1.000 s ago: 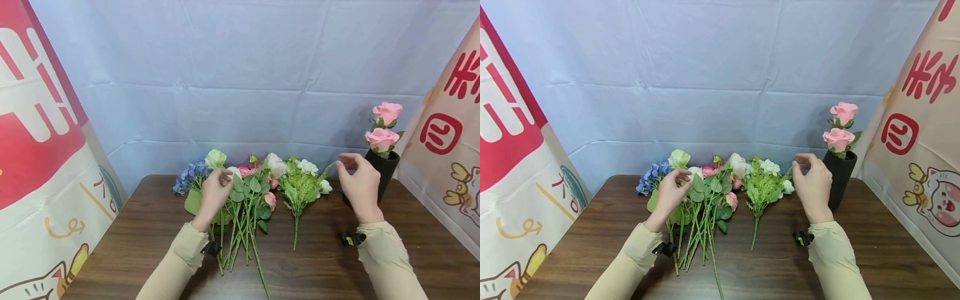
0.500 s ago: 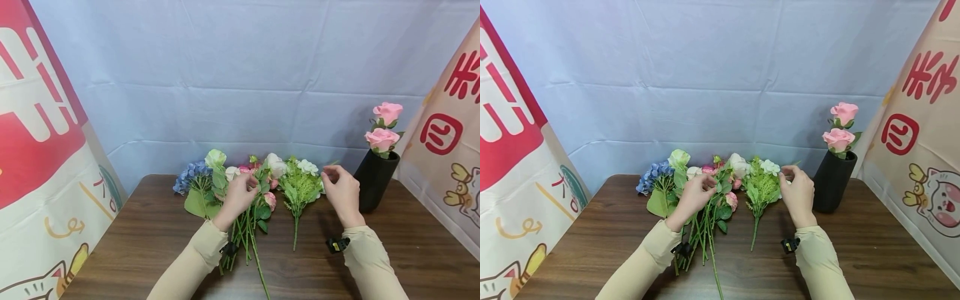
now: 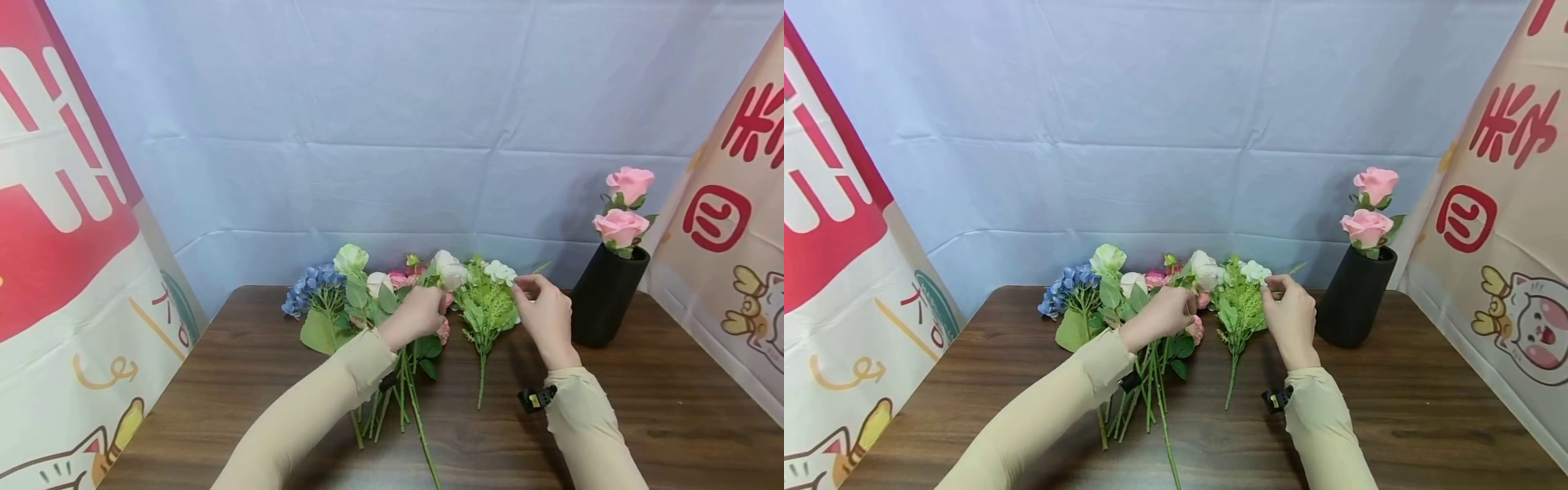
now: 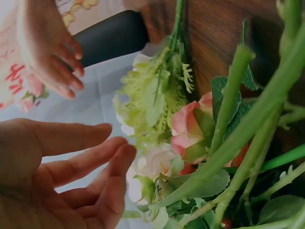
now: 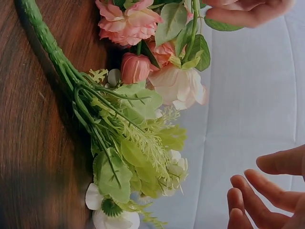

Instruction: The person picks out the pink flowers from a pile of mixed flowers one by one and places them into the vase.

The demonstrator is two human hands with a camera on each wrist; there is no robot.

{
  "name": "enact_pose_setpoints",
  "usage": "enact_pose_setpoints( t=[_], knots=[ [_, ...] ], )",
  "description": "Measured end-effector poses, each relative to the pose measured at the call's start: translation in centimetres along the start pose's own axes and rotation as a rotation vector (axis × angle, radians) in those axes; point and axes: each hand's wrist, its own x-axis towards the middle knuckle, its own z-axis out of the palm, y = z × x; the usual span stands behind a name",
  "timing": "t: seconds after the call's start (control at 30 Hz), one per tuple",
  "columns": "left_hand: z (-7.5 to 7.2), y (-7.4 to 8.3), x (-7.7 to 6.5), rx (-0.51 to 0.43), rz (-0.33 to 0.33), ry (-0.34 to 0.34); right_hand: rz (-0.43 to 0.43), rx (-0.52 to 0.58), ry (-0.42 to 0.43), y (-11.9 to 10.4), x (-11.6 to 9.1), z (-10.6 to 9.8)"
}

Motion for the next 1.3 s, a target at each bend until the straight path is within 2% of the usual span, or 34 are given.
enact_pose_setpoints(
  t=[0.2, 0.27, 0.4, 0.57, 0.7, 0.83, 1.03, 1.17, 1.3],
  knots=[
    [0.6, 0.3, 1.4, 0.249, 0.009, -0.134, 0.013, 0.006, -0.018, -0.2, 0.0, 0.2],
    [0.7, 0.3, 1.8, 0.31, 0.011, -0.197, 0.017, 0.009, -0.028, -0.3, 0.1, 0.4],
    [0.7, 0.1, 2.4, 0.352, -0.041, -0.334, 0.016, 0.02, -0.033, -0.6, 0.2, 0.8],
    [0.5, 0.1, 2.9, 0.404, -0.095, -0.429, 0.008, 0.033, -0.029, -0.7, 0.5, 1.1],
    [0.6, 0.1, 3.1, 0.446, -0.093, -0.506, 0.009, 0.04, -0.028, -0.9, 0.6, 1.4],
    [1.0, -0.1, 3.2, 0.513, -0.059, -0.559, 0.018, 0.039, -0.04, -1.0, 0.5, 1.7],
    [2.0, -0.7, 3.4, 0.533, -0.058, -0.571, 0.023, 0.036, -0.044, -1.1, 0.5, 1.8],
    [2.3, -1.0, 3.5, 0.471, -0.082, -0.501, 0.019, 0.036, -0.047, -1.1, 0.5, 1.7],
    [2.2, -1.2, 3.5, 0.357, -0.121, -0.4, 0.018, 0.035, -0.05, -0.9, 0.5, 1.6]
  ],
)
